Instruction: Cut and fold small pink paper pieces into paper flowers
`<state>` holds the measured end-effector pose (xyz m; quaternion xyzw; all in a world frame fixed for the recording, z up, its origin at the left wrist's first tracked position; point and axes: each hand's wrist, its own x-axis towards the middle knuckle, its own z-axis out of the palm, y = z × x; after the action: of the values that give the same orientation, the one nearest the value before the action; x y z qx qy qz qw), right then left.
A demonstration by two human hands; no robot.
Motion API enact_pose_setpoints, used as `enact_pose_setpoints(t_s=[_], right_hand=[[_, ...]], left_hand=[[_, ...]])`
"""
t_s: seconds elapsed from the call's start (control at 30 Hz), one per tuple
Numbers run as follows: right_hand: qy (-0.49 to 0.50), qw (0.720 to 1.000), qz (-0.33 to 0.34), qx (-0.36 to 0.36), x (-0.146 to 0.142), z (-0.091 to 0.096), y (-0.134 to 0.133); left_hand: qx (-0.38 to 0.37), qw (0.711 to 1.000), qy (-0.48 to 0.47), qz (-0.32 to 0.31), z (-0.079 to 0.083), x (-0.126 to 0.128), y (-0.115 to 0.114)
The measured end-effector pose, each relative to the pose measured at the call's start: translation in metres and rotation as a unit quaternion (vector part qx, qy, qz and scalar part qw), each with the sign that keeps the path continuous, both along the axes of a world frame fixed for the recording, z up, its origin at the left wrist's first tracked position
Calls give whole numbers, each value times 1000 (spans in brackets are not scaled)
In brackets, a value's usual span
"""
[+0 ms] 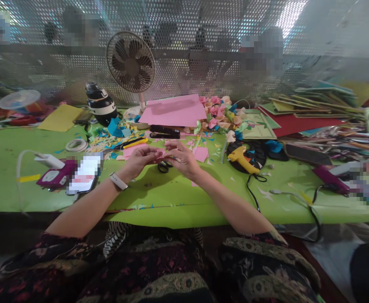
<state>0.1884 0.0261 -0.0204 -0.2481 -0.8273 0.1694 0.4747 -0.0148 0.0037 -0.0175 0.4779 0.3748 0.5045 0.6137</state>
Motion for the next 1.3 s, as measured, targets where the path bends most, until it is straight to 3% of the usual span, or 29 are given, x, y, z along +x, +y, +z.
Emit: enact_pose_setpoints(t_s=[0.33, 0.53, 1.1, 1.3], right_hand=[[84, 981, -44, -168, -11, 4, -11], [108, 957, -23, -268, -12, 6, -12], [85, 970, -25, -225, -10, 8, -13], [94, 969, 3, -230, -10, 9, -16]], left_hand=[[65, 997, 36, -29, 4, 2, -5], [116, 990, 65, -50, -1, 3, -5], [120, 989, 61, -59, 4, 4, -13], [117, 990, 63, -38, 3, 6, -12]])
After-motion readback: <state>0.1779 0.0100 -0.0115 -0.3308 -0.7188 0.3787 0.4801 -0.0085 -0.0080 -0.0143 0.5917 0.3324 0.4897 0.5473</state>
